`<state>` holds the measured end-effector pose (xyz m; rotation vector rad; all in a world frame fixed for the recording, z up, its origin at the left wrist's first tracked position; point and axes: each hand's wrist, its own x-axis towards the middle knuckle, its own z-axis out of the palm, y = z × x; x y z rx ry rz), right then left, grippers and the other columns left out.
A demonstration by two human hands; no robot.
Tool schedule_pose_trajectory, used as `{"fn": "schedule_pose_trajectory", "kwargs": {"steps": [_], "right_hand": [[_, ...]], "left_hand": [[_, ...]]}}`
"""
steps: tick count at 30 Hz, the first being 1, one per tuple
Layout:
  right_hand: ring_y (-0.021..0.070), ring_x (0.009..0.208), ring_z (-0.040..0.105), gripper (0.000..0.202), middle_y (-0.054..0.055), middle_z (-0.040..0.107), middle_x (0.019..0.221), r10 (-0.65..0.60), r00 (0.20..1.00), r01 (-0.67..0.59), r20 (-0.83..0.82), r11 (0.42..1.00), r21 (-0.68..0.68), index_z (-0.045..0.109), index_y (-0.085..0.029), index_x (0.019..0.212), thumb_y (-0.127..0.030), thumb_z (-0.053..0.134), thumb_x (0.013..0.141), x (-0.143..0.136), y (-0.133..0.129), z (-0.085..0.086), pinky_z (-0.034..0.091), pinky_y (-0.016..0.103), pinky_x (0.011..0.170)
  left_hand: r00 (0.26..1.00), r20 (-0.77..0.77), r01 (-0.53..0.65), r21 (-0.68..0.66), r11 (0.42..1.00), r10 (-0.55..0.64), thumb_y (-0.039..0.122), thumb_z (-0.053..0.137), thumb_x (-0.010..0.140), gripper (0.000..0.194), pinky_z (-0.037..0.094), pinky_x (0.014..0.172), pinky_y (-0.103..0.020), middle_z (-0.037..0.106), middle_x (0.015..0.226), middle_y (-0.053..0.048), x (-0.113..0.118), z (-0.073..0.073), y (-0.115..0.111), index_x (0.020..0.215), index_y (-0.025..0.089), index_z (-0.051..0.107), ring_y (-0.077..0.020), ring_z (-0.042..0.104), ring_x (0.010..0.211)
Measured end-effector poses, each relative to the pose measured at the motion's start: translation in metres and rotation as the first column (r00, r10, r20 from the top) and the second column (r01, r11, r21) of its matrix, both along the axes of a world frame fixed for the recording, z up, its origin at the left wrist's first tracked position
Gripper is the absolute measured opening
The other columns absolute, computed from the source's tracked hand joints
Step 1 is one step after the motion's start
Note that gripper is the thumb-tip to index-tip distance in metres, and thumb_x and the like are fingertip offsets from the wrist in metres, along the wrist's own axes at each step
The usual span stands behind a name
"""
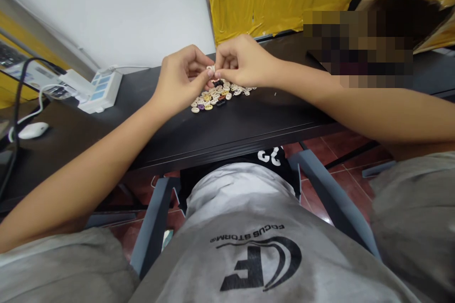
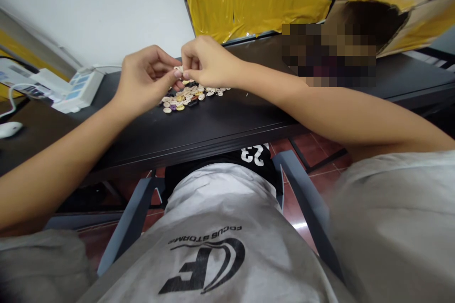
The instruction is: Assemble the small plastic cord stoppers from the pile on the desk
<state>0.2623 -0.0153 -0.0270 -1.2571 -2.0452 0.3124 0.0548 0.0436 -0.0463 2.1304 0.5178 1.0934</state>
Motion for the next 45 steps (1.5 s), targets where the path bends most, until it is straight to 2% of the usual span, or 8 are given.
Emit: {"fn": "schedule_pose_trajectory", "kwargs": {"steps": [5,10,14,21,26,31,34,45], "right_hand": [[0.0183,0.079,0.073,0.032,-0.002,0.074,0.074,0.007,0.985,-0.013,-0.175,0.999,-0.032,0.055,-0.027,0.075,-0.036,0.081,0.09,-0.006,0.003,-0.007,0.053,0.029,0.066],[0.0141,0.076,0.071,0.027,-0.002,0.074,0.076,-0.032,0.958,0.003,-0.284,0.995,-0.1,0.054,-0.026,0.084,-0.024,0.078,0.096,-0.011,0.003,-0.004,0.054,0.025,0.066],[0.0225,0.085,0.075,0.026,0.001,0.078,0.08,-0.019,0.985,0.0,-0.169,0.994,-0.112,0.055,-0.029,0.084,-0.032,0.08,0.091,-0.007,0.0,-0.001,0.055,0.03,0.065],[0.0265,0.082,0.078,0.025,-0.001,0.079,0.077,0.088,0.99,-0.102,-0.113,0.987,-0.125,0.055,-0.03,0.088,-0.019,0.076,0.082,0.002,0.003,-0.006,0.055,0.034,0.067],[0.0277,0.088,0.079,0.03,0.0,0.081,0.084,0.113,0.993,-0.114,-0.013,0.987,-0.11,0.056,-0.03,0.089,-0.013,0.078,0.077,0.006,0.003,-0.005,0.055,0.034,0.069],[0.024,0.079,0.076,0.019,-0.001,0.074,0.074,0.045,0.999,-0.044,0.027,0.999,-0.006,0.053,-0.028,0.086,-0.019,0.07,0.087,0.004,-0.003,0.006,0.051,0.031,0.063],[0.0225,0.077,0.074,0.022,0.0,0.073,0.075,0.048,0.995,-0.053,0.088,0.997,0.056,0.053,-0.026,0.081,-0.015,0.071,0.085,0.004,-0.001,0.008,0.05,0.03,0.063],[0.0249,0.078,0.074,0.029,0.0,0.071,0.068,0.133,0.977,-0.137,0.164,0.991,0.012,0.056,-0.024,0.077,-0.002,0.073,0.075,0.002,0.001,0.004,0.052,0.032,0.067]], "left_hand": [[0.997,0.08,-0.014,-0.003,1.0,0.014,0.054,0.095,0.079,0.036,0.069,0.07,-0.051,0.079,0.072,-0.005,0.004,0.0,0.002,0.086,0.028,0.07,-0.0301,0.079,0.068],[0.99,0.139,-0.01,-0.018,1.0,0.012,0.048,0.094,0.081,0.031,0.07,0.071,-0.044,0.081,0.075,-0.002,0.005,0.001,0.003,0.089,0.028,0.072,-0.0266,0.081,0.071],[0.999,0.033,0.005,-0.049,0.999,-0.004,0.045,0.095,0.081,0.027,0.07,0.076,-0.049,0.081,0.078,-0.003,0.004,0.004,0.002,0.09,0.029,0.075,-0.0297,0.082,0.075],[0.997,-0.072,0.029,-0.073,0.997,-0.034,0.043,0.097,0.078,0.03,0.069,0.08,-0.059,0.079,0.075,-0.004,-0.002,0.01,0.003,0.084,0.029,0.072,-0.0336,0.081,0.073],[0.993,-0.083,0.068,-0.119,0.991,-0.078,0.042,0.102,0.072,0.038,0.07,0.079,-0.052,0.081,0.077,-0.006,-0.002,0.01,0.002,0.083,0.027,0.069,-0.0317,0.081,0.075],[0.995,-0.056,0.085,-0.031,0.996,-0.087,0.049,0.098,0.076,0.037,0.069,0.071,-0.043,0.078,0.072,-0.002,-0.001,0.014,-0.002,0.082,0.029,0.067,-0.0271,0.079,0.071],[0.994,-0.092,0.053,-0.05,0.997,-0.057,0.055,0.095,0.078,0.037,0.068,0.074,-0.043,0.078,0.075,-0.003,-0.002,0.017,-0.008,0.082,0.03,0.067,-0.0269,0.079,0.076],[0.973,-0.189,0.126,-0.051,0.991,-0.133,0.064,0.091,0.079,0.043,0.064,0.071,-0.042,0.078,0.08,-0.005,-0.004,0.016,-0.011,0.081,0.028,0.068,-0.0251,0.075,0.075]]}}
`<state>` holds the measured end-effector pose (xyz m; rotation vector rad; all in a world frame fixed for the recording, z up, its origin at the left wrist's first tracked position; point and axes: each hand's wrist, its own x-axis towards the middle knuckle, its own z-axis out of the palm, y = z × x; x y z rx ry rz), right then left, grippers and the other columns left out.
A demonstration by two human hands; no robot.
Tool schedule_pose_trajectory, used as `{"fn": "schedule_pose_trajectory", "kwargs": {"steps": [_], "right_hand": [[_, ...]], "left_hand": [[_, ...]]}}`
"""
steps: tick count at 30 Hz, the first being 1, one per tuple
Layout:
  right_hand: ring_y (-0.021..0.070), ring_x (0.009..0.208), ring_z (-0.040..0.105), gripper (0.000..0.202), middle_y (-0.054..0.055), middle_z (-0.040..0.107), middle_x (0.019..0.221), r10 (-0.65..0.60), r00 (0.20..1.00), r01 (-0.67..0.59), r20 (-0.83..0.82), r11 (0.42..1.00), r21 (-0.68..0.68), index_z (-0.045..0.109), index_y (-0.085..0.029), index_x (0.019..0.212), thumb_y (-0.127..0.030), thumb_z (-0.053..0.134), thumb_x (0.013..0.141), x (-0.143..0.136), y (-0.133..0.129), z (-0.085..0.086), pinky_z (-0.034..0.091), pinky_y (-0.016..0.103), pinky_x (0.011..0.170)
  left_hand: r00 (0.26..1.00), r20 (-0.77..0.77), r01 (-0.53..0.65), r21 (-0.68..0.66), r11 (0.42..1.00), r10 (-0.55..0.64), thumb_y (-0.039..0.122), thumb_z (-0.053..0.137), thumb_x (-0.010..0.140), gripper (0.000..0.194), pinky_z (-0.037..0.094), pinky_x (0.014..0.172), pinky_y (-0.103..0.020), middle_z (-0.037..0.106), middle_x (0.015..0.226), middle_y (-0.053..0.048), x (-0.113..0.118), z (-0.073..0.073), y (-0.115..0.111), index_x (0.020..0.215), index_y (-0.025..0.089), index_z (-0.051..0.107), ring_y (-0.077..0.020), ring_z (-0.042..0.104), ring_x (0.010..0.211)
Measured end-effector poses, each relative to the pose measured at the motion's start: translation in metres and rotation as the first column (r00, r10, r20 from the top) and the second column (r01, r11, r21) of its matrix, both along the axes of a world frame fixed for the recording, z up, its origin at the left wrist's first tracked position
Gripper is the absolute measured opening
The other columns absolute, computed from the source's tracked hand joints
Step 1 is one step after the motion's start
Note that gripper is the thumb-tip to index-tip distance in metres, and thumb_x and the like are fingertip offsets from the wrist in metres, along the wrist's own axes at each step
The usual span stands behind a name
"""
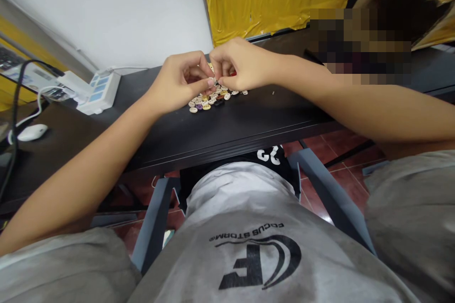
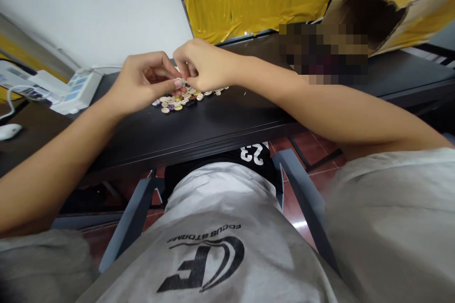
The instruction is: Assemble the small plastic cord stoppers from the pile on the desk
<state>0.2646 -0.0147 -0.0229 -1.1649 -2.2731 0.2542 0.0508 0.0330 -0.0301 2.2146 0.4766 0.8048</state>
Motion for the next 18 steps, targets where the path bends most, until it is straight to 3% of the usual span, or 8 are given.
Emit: {"fn": "schedule_pose_trajectory", "kwargs": {"steps": [5,11,14,18], "right_hand": [[0.0234,0.072,0.075,0.035,-0.004,0.069,0.064,-0.002,0.998,-0.003,-0.065,0.997,-0.073,0.053,-0.026,0.084,0.001,0.073,0.074,0.0,-0.006,0.005,0.05,0.031,0.062],[0.0203,0.066,0.075,0.036,-0.008,0.065,0.059,0.0,0.961,-0.041,-0.275,0.989,-0.143,0.049,-0.029,0.091,-0.009,0.075,0.079,0.002,-0.005,0.001,0.049,0.029,0.059],[0.0181,0.064,0.073,0.039,-0.009,0.063,0.056,0.046,0.911,-0.104,-0.409,0.987,-0.121,0.045,-0.03,0.093,-0.003,0.07,0.078,0.0,-0.002,-0.002,0.046,0.027,0.055],[0.0177,0.061,0.07,0.04,-0.008,0.064,0.057,0.015,0.868,-0.077,-0.496,0.992,-0.105,0.046,-0.029,0.094,0.001,0.067,0.076,-0.006,-0.002,-0.002,0.043,0.027,0.052]], "left_hand": [[0.999,0.05,-0.016,-0.011,1.0,0.016,0.064,0.091,0.078,0.042,0.062,0.072,-0.044,0.078,0.08,-0.004,0.003,-0.004,-0.003,0.081,0.03,0.067,-0.0256,0.074,0.076],[0.969,0.142,-0.155,-0.293,0.943,0.203,0.033,0.097,0.081,0.033,0.063,0.085,-0.045,0.075,0.074,-0.001,0.011,-0.004,-0.01,0.081,0.028,0.064,-0.0295,0.079,0.095],[0.951,0.24,-0.14,-0.23,0.963,0.195,0.031,0.097,0.081,0.033,0.062,0.079,-0.043,0.077,0.075,-0.001,0.013,-0.004,-0.009,0.08,0.029,0.064,-0.0259,0.078,0.083],[0.932,0.295,-0.173,-0.151,0.973,0.211,0.04,0.094,0.084,0.033,0.064,0.077,-0.041,0.077,0.072,0.003,0.015,-0.005,-0.009,0.081,0.032,0.062,-0.0226,0.077,0.076]]}}
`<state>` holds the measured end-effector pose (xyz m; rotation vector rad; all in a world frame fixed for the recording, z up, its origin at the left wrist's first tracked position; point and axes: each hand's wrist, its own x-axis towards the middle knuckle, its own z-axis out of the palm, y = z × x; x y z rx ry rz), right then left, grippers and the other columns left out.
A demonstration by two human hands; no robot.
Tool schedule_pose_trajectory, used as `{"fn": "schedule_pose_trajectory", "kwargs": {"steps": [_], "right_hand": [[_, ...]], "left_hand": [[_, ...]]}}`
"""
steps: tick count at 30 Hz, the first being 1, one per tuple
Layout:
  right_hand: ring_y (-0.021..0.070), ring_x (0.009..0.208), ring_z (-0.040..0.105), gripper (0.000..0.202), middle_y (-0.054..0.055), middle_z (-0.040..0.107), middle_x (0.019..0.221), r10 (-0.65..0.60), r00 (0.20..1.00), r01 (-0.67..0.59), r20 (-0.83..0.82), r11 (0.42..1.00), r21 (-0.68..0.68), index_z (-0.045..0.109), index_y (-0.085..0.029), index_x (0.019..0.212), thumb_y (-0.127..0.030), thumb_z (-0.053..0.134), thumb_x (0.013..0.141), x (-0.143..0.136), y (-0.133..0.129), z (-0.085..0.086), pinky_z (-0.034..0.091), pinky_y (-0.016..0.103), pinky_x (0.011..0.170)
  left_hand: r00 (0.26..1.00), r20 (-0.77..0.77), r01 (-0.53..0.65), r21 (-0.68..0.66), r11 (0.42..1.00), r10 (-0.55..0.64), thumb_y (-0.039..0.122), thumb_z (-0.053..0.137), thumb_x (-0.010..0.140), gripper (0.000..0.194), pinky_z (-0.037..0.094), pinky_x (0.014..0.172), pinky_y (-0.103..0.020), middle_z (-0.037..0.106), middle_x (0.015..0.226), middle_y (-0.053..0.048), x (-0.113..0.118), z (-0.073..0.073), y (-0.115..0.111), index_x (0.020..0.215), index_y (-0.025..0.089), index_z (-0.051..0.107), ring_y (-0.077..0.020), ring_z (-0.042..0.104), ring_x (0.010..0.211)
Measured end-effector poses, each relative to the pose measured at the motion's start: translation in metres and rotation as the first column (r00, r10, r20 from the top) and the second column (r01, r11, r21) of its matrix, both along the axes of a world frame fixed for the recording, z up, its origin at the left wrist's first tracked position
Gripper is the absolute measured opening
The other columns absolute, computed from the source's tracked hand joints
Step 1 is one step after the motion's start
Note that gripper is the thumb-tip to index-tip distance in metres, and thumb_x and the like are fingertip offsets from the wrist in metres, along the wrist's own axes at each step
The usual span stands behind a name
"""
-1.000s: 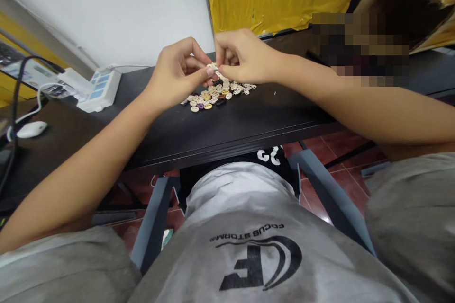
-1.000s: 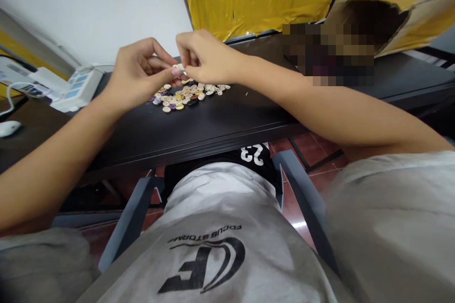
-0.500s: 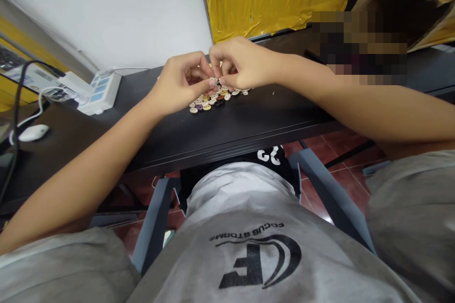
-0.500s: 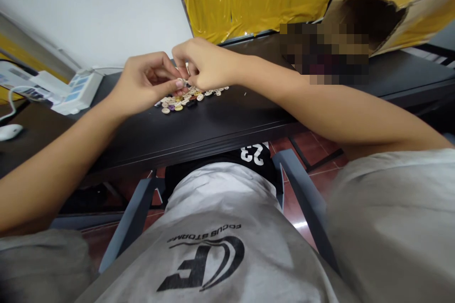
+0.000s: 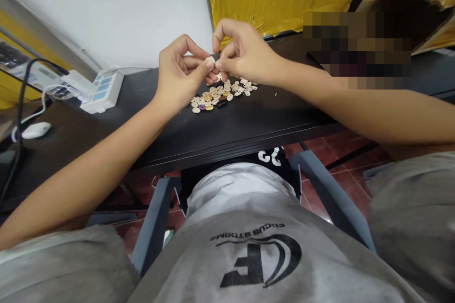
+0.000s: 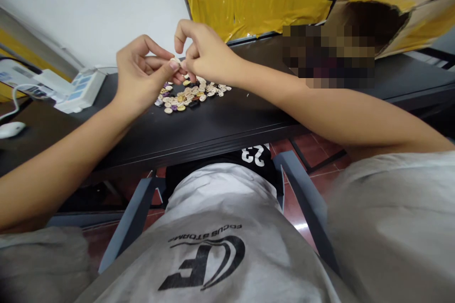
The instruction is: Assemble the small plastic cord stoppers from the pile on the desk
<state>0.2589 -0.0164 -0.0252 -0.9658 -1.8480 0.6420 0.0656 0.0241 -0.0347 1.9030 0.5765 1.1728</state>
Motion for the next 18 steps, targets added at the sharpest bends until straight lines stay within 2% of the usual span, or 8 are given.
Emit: {"fn": "schedule_pose_trajectory", "kwargs": {"steps": [5,8,11,13,16,18], "right_hand": [[0.0173,0.056,0.062,0.026,-0.005,0.07,0.064,-0.119,0.993,0.119,0.002,0.992,-0.045,0.056,-0.029,0.089,-0.013,0.075,0.08,-0.004,-0.001,0.004,0.046,0.03,0.053],[0.0175,0.056,0.06,0.02,-0.003,0.069,0.065,-0.146,0.989,0.148,0.028,0.987,-0.065,0.06,-0.029,0.082,-0.024,0.08,0.082,-0.004,0.0,0.005,0.046,0.031,0.052],[0.0163,0.055,0.058,0.021,-0.003,0.066,0.062,-0.134,0.991,0.135,0.026,0.989,-0.061,0.061,-0.028,0.078,-0.03,0.081,0.084,-0.003,0.002,0.004,0.044,0.03,0.05],[0.015,0.053,0.056,0.024,-0.003,0.064,0.06,-0.115,0.993,0.116,0.021,0.992,-0.04,0.06,-0.028,0.074,-0.032,0.08,0.086,-0.003,0.002,0.003,0.041,0.03,0.049],[0.0157,0.053,0.056,0.027,-0.003,0.063,0.059,-0.126,0.991,0.126,0.043,0.992,0.003,0.058,-0.028,0.072,-0.035,0.077,0.089,-0.002,0.002,0.004,0.04,0.031,0.049],[0.0181,0.057,0.059,0.025,-0.002,0.065,0.06,-0.165,0.983,0.163,0.08,0.986,0.034,0.059,-0.028,0.073,-0.037,0.076,0.089,-0.002,0.002,0.005,0.041,0.032,0.05]], "left_hand": [[0.999,0.02,-0.035,0.013,0.999,0.035,0.048,0.095,0.08,0.038,0.068,0.079,-0.04,0.081,0.077,0.004,0.002,-0.002,0.001,0.084,0.031,0.062,-0.0199,0.077,0.075],[0.999,0.042,-0.029,0.011,1.0,0.028,0.058,0.095,0.077,0.043,0.069,0.079,-0.044,0.081,0.078,0.002,0.003,-0.006,0.006,0.083,0.031,0.062,-0.0234,0.08,0.08],[0.999,0.032,-0.012,-0.01,1.0,0.012,0.061,0.094,0.075,0.041,0.068,0.081,-0.049,0.08,0.078,0.0,0.003,-0.007,0.01,0.082,0.034,0.064,-0.0276,0.081,0.086],[1.0,0.013,-0.017,-0.014,1.0,0.017,0.061,0.094,0.075,0.04,0.067,0.081,-0.052,0.079,0.076,-0.001,0.001,-0.006,0.011,0.082,0.034,0.066,-0.0283,0.08,0.083],[1.0,0.006,-0.028,-0.009,1.0,0.028,0.061,0.098,0.069,0.043,0.066,0.08,-0.05,0.079,0.075,-0.001,-0.001,-0.003,0.012,0.082,0.034,0.067,-0.0265,0.077,0.076],[1.0,0.015,-0.012,-0.022,1.0,0.013,0.06,0.099,0.068,0.045,0.065,0.081,-0.047,0.08,0.078,0.0,-0.001,-0.003,0.012,0.083,0.032,0.066,-0.0252,0.076,0.08]]}}
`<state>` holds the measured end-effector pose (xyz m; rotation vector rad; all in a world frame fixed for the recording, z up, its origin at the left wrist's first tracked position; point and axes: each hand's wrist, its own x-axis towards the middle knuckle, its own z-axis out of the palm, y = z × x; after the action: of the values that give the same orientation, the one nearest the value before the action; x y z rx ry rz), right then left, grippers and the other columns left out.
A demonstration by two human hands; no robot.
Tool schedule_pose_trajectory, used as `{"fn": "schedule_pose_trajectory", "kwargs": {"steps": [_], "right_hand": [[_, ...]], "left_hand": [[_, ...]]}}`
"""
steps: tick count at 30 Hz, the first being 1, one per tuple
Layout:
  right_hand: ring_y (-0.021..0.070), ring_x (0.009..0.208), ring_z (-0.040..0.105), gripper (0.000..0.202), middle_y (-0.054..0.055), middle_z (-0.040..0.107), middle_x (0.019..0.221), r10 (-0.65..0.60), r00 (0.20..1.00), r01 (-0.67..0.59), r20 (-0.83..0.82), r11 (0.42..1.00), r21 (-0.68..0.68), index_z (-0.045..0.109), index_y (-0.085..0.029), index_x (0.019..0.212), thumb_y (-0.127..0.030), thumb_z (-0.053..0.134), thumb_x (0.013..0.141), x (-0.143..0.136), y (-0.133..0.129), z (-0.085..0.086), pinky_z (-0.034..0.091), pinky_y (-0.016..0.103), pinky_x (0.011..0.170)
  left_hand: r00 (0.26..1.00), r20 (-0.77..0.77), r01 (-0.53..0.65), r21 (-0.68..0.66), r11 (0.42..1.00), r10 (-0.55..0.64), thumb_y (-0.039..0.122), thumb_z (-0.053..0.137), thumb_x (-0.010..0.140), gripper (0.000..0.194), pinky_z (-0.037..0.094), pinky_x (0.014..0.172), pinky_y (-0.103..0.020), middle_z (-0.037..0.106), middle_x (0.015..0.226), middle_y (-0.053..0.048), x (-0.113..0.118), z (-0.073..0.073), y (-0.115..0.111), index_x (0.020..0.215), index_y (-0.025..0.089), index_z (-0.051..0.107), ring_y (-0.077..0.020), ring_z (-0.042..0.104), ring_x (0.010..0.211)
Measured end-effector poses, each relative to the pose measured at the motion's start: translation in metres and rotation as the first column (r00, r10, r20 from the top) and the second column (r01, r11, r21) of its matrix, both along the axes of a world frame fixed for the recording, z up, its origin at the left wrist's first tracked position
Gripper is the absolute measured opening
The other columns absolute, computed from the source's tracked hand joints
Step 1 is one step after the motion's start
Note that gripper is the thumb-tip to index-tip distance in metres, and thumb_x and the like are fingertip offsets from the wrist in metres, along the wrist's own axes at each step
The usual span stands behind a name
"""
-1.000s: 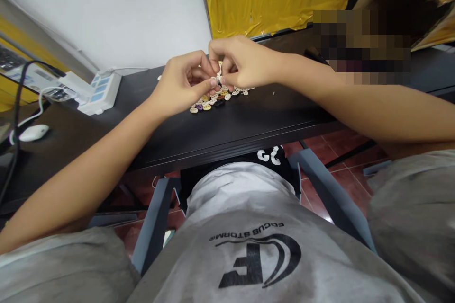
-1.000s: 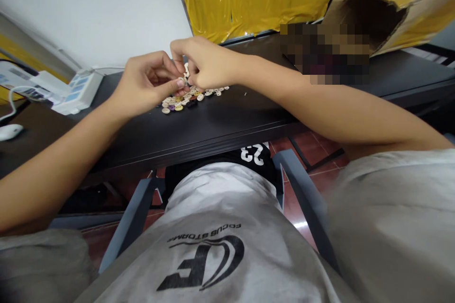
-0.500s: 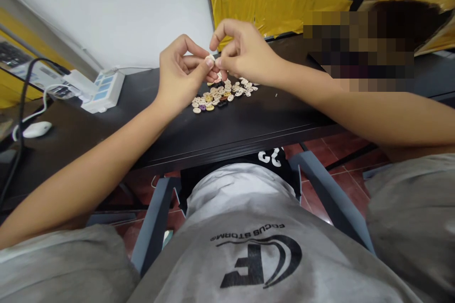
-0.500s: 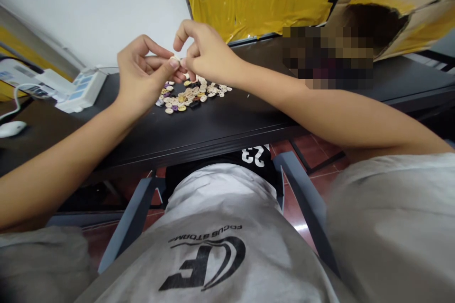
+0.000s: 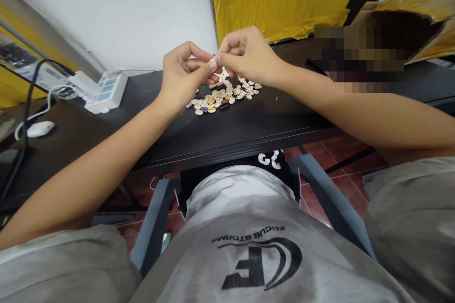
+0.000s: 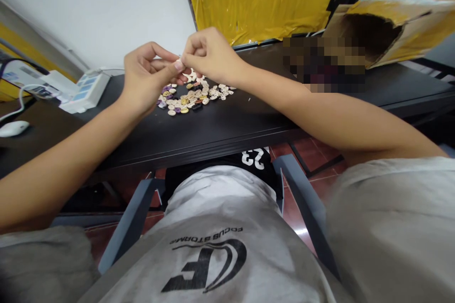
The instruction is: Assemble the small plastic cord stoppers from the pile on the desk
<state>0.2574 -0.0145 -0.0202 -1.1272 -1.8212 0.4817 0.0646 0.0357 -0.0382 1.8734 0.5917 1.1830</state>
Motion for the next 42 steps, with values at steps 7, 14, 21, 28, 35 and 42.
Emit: {"fn": "schedule_pose_trajectory", "kwargs": {"steps": [7,14,21,28,35,42], "right_hand": [[0.0177,0.067,0.063,0.019,0.001,0.071,0.071,-0.116,0.991,0.112,0.071,0.992,0.055,0.058,-0.026,0.074,-0.025,0.069,0.09,-0.005,0.002,0.001,0.043,0.031,0.054],[0.0197,0.079,0.073,0.02,0.006,0.078,0.085,-0.078,0.997,0.08,-0.021,0.992,0.097,0.057,-0.025,0.076,-0.015,0.068,0.088,-0.009,0.003,-0.004,0.051,0.03,0.064],[0.0229,0.083,0.069,0.016,0.002,0.073,0.081,-0.166,0.936,0.104,0.31,0.973,0.207,0.056,-0.03,0.083,-0.029,0.069,0.092,0.001,-0.006,0.002,0.052,0.033,0.072],[0.021,0.07,0.064,0.008,-0.004,0.064,0.066,-0.115,0.936,0.053,0.333,0.981,0.188,0.056,-0.03,0.098,-0.031,0.063,0.095,0.003,-0.007,0.001,0.048,0.032,0.067],[0.0224,0.067,0.068,0.017,-0.004,0.069,0.066,-0.085,0.97,0.073,0.226,0.995,0.062,0.055,-0.03,0.1,-0.031,0.07,0.092,0.001,-0.004,-0.002,0.047,0.032,0.06],[0.0222,0.064,0.069,0.017,-0.003,0.069,0.065,-0.055,0.977,0.045,0.204,0.998,0.052,0.054,-0.029,0.088,-0.029,0.071,0.092,0.001,-0.001,-0.002,0.048,0.033,0.06]], "left_hand": [[0.999,0.034,0.033,-0.057,0.998,-0.031,0.05,0.095,0.074,0.037,0.057,0.096,-0.051,0.081,0.085,0.001,0.002,-0.006,0.001,0.085,0.033,0.065,-0.0315,0.076,0.11],[0.994,0.097,0.067,-0.136,0.988,-0.054,0.04,0.094,0.075,0.028,0.063,0.093,-0.046,0.078,0.076,0.001,0.003,-0.002,0.004,0.079,0.029,0.068,-0.0236,0.074,0.083],[0.993,0.002,0.109,-0.328,0.938,-0.115,0.039,0.087,0.089,0.026,0.067,0.085,-0.033,0.081,0.086,-0.008,-0.003,0.002,0.011,0.079,0.023,0.07,-0.0252,0.082,0.092],[0.997,0.014,0.073,-0.263,0.962,-0.071,0.029,0.092,0.078,0.016,0.067,0.089,-0.031,0.082,0.089,-0.003,-0.005,-0.001,0.018,0.08,0.026,0.076,-0.0233,0.081,0.095],[1.0,0.0,0.017,-0.123,0.992,-0.018,0.038,0.092,0.076,0.024,0.061,0.097,-0.042,0.082,0.085,0.002,-0.005,-0.003,0.011,0.091,0.031,0.076,-0.027,0.077,0.113],[1.0,0.013,0.003,-0.048,0.999,-0.002,0.043,0.094,0.076,0.026,0.059,0.093,-0.047,0.078,0.077,0.004,0.0,-0.007,0.008,0.087,0.03,0.075,-0.025,0.076,0.095]]}}
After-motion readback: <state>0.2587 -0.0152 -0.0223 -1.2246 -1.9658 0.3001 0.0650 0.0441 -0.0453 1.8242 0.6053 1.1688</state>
